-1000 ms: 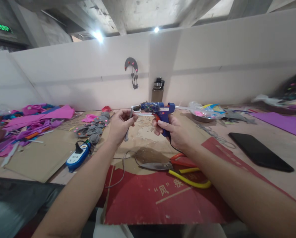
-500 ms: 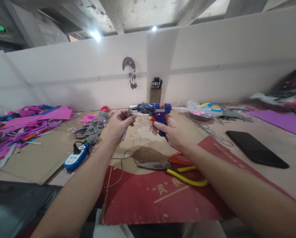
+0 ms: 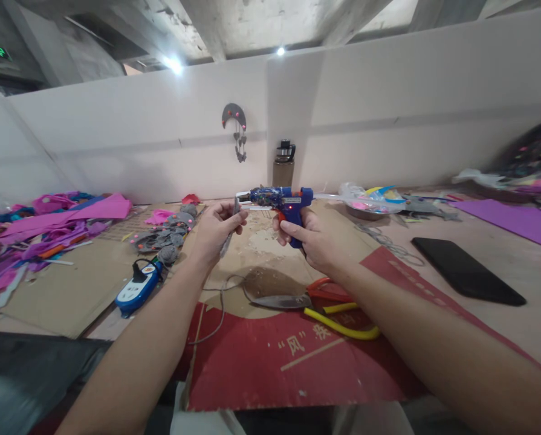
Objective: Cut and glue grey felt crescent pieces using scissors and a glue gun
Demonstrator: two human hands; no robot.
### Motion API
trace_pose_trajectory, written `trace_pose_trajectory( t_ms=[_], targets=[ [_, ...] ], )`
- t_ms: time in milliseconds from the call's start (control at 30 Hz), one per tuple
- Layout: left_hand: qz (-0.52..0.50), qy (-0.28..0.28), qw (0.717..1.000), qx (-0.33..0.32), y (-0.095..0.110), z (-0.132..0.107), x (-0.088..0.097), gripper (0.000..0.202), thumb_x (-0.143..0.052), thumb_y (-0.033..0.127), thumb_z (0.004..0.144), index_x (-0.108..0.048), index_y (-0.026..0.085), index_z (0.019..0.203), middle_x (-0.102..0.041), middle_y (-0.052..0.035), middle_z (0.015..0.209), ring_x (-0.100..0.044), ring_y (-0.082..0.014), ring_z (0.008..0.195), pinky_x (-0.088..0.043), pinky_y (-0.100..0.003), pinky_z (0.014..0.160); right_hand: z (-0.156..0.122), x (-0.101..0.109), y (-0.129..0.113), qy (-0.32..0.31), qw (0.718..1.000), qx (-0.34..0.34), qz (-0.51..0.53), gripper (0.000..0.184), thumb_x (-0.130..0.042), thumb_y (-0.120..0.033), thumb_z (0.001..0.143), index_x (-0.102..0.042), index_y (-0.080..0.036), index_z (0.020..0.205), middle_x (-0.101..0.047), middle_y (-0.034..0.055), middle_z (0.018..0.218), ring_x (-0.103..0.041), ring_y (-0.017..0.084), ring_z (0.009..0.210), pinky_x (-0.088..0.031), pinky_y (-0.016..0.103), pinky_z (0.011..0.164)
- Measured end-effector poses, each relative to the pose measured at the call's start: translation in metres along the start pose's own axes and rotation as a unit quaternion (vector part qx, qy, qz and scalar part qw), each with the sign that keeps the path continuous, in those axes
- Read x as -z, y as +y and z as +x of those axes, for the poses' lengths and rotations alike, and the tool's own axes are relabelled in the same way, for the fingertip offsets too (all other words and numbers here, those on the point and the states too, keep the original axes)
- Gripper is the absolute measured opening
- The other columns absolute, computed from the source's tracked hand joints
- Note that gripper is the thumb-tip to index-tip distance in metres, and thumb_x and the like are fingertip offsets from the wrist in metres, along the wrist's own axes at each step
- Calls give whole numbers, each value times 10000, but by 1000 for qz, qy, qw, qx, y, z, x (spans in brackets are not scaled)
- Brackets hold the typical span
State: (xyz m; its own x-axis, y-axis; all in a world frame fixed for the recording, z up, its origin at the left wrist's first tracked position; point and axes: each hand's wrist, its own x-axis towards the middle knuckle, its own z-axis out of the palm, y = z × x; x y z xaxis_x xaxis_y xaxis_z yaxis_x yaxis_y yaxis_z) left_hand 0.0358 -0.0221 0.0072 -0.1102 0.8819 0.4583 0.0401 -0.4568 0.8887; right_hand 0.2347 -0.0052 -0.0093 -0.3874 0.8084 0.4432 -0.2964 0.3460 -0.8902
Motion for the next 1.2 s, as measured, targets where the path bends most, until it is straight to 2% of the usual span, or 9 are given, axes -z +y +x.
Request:
trace_pose_trajectory(
  t_ms=[233, 667, 767, 833, 933, 1033, 1133, 1200],
  targets=[
    [12, 21, 1000, -9, 2, -4, -1, 264, -763, 329, 679, -633, 156, 829, -596, 8, 655, -513, -78, 526, -395, -197, 482, 0, 2, 1, -1, 1000, 10, -27, 186, -636, -383, 790, -514, -271, 874, -575, -5, 752, -487, 133, 573, -426, 298, 575],
    [52, 47, 998, -12, -1, -3, 2, 282, -745, 346, 682, -631, 152, 853, -593, 9, 674, -481, -72, 520, -367, -200, 473, 0, 1, -2, 18, 999, 3, -42, 114, -626, -307, 787, -537, -267, 845, -584, -13, 743, -489, 130, 561, -417, 290, 557],
    [88, 59, 994, -7, -7, -1, 5, 277, -739, 328, 677, -633, 162, 871, -613, 2, 713, -507, -85, 561, -392, -209, 516, 4, 6, -1, 22, 998, -13, -52, 82, -620, -289, 791, -550, -261, 822, -592, -9, 712, -483, 128, 542, -418, 290, 545],
    [140, 61, 988, -14, -12, 0, 6, 282, -740, 309, 668, -633, 167, 887, -637, -14, 774, -559, -112, 651, -439, -232, 605, 8, 11, 2, 33, 994, -49, -94, 63, -620, -262, 791, -558, -249, 789, -589, -4, 660, -478, 127, 513, -409, 285, 513],
    [249, 57, 967, -22, -17, 0, 5, 303, -770, 276, 619, -623, 170, 862, -653, -39, 841, -595, -156, 764, -463, -291, 729, 14, 21, 14, 75, 977, -123, -160, 104, -641, -213, 766, -545, -239, 734, -573, -6, 590, -469, 123, 454, -373, 272, 437],
    [323, 20, 946, -18, -20, -2, 1, 314, -792, 267, 590, -619, 178, 837, -655, -53, 860, -596, -189, 802, -456, -335, 773, 19, 34, 29, 94, 954, -186, -217, 143, -659, -212, 749, -531, -238, 693, -546, -12, 521, -477, 136, 418, -372, 274, 413],
    [327, -37, 944, 0, -25, -3, -2, 341, -790, 300, 608, -621, 187, 882, -656, -60, 889, -602, -204, 817, -455, -348, 772, 22, 49, 42, 88, 911, -218, -340, 145, -651, -245, 760, -535, -231, 673, -566, 16, 518, -538, 175, 462, -403, 297, 466],
    [338, -55, 939, -1, -28, -3, -2, 373, -786, 315, 618, -616, 190, 926, -653, -66, 910, -606, -212, 835, -456, -352, 773, 23, 59, 46, 94, 880, -216, -413, 177, -675, -243, 736, -532, -224, 633, -585, 54, 541, -602, 221, 575, -421, 316, 545]
  ],
)
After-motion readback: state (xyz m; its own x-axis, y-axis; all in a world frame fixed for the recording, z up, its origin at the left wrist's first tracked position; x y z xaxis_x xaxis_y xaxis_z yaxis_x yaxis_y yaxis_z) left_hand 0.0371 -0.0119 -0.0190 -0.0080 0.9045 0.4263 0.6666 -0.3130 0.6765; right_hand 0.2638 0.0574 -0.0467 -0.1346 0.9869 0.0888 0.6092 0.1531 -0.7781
